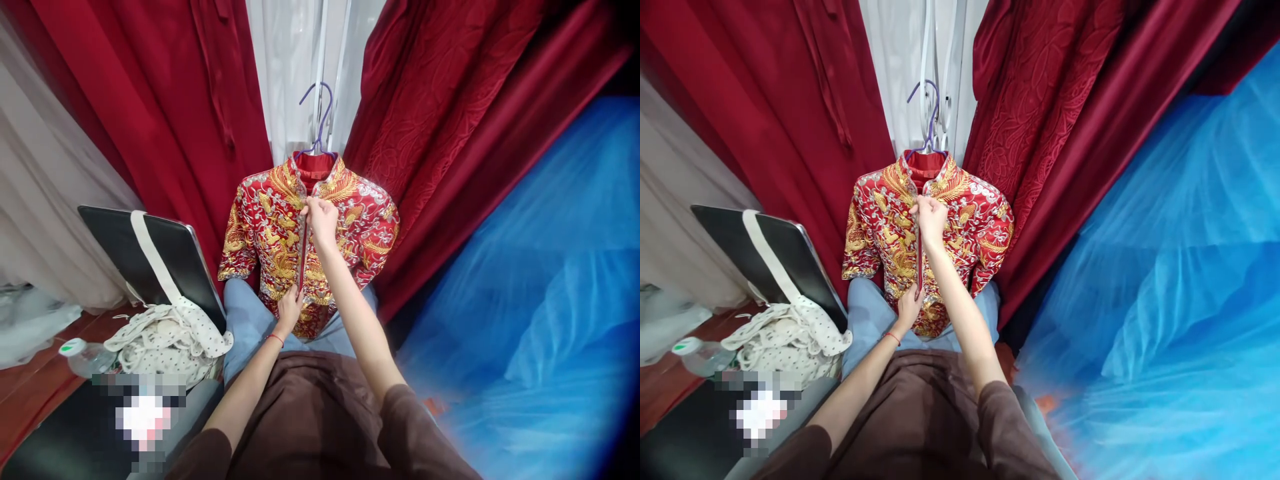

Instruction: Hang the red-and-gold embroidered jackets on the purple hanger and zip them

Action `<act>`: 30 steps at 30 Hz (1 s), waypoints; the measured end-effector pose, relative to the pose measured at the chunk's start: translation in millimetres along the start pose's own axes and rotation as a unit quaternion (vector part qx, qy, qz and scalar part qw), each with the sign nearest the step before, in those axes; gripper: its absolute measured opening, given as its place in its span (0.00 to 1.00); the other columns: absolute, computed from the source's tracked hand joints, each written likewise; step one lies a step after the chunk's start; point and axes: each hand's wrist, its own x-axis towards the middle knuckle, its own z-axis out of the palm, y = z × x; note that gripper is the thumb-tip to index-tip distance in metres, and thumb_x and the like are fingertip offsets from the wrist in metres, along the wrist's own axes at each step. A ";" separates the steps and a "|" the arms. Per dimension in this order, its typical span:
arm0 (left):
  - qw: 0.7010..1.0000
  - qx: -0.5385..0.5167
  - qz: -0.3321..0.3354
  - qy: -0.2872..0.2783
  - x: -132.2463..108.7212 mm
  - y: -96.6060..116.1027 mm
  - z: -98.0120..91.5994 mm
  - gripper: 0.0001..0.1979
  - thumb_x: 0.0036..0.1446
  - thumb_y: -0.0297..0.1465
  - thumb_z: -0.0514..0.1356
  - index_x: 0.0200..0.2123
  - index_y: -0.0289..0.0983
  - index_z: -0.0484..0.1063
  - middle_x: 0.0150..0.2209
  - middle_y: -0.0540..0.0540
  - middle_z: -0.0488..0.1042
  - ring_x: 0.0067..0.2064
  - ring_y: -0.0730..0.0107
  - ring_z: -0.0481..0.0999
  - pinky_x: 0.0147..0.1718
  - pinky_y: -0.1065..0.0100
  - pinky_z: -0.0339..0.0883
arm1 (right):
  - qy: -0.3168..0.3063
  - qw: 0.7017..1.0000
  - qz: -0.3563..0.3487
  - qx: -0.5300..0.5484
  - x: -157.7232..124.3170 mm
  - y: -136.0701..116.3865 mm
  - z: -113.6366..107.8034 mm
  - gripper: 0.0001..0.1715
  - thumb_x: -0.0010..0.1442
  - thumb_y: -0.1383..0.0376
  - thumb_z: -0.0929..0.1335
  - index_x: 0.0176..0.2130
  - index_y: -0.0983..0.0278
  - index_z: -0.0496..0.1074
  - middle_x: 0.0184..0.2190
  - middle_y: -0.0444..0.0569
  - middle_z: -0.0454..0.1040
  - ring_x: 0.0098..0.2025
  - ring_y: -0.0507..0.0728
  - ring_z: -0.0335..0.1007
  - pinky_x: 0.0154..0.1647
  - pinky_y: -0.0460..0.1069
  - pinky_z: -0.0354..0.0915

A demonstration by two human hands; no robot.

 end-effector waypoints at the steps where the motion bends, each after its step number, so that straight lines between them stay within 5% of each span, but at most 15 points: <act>1: 1.000 -0.003 -0.004 0.002 1.2 -1.1 0.5 0.08 0.67 0.35 0.55 0.40 0.38 0.71 0.37 0.40 0.77 0.39 0.60 0.76 0.35 0.69 0.55 | -0.001 1.000 0.004 0.005 0.9 1.5 1.1 0.16 0.64 0.59 0.66 0.32 0.67 0.74 0.19 0.40 0.70 0.18 0.45 0.51 0.20 0.43 0.50; 11: 1.000 -0.009 -0.003 0.016 -10.4 -13.7 -0.4 0.10 0.67 0.36 0.54 0.33 0.40 0.69 0.31 0.43 0.75 0.34 0.63 0.74 0.33 0.69 0.53 | -0.075 0.996 0.008 -0.039 -9.1 23.4 -12.8 0.24 0.64 0.47 0.67 0.33 0.66 0.74 0.15 0.38 0.69 0.12 0.45 0.52 0.16 0.43 0.51; 15: 1.000 0.022 -0.002 -0.001 -8.3 -8.2 -6.6 0.10 0.68 0.36 0.54 0.33 0.40 0.69 0.31 0.45 0.75 0.33 0.66 0.73 0.32 0.69 0.52 | -0.065 0.982 -0.020 -0.177 2.9 32.8 -21.6 0.24 0.66 0.52 0.65 0.25 0.64 0.71 0.13 0.40 0.66 0.15 0.48 0.58 0.21 0.44 0.57; 18: 0.999 0.035 0.014 -0.037 8.3 -1.5 -19.4 0.11 0.66 0.37 0.56 0.31 0.40 0.69 0.28 0.47 0.74 0.31 0.67 0.72 0.31 0.70 0.51 | -0.024 0.939 -0.087 -0.330 11.9 33.1 -31.4 0.24 0.65 0.59 0.66 0.19 0.63 0.68 0.14 0.42 0.64 0.19 0.50 0.60 0.27 0.46 0.58; 22: 0.993 -0.008 0.117 -0.028 50.5 14.4 -68.5 0.12 0.63 0.38 0.60 0.28 0.39 0.70 0.29 0.48 0.74 0.32 0.69 0.72 0.32 0.70 0.57 | -0.002 0.867 -0.141 -0.478 24.2 8.6 -57.4 0.19 0.62 0.59 0.68 0.22 0.63 0.70 0.19 0.45 0.68 0.25 0.53 0.62 0.32 0.48 0.58; 27: 0.942 -0.051 0.206 0.260 118.2 57.6 -175.8 0.09 0.65 0.37 0.55 0.37 0.39 0.70 0.39 0.43 0.74 0.42 0.62 0.73 0.44 0.63 0.66 | 0.047 0.782 -0.238 -0.574 41.2 -41.2 -104.4 0.21 0.68 0.56 0.60 0.32 0.64 0.74 0.30 0.53 0.75 0.34 0.58 0.69 0.38 0.51 0.62; 30: 0.924 -0.014 0.203 0.323 158.9 84.5 -232.0 0.12 0.66 0.40 0.55 0.44 0.38 0.70 0.46 0.39 0.74 0.50 0.57 0.73 0.52 0.56 0.66 | 0.038 0.716 -0.281 -0.638 53.8 -59.3 -122.5 0.23 0.70 0.54 0.58 0.43 0.65 0.74 0.40 0.59 0.75 0.43 0.63 0.69 0.42 0.54 0.63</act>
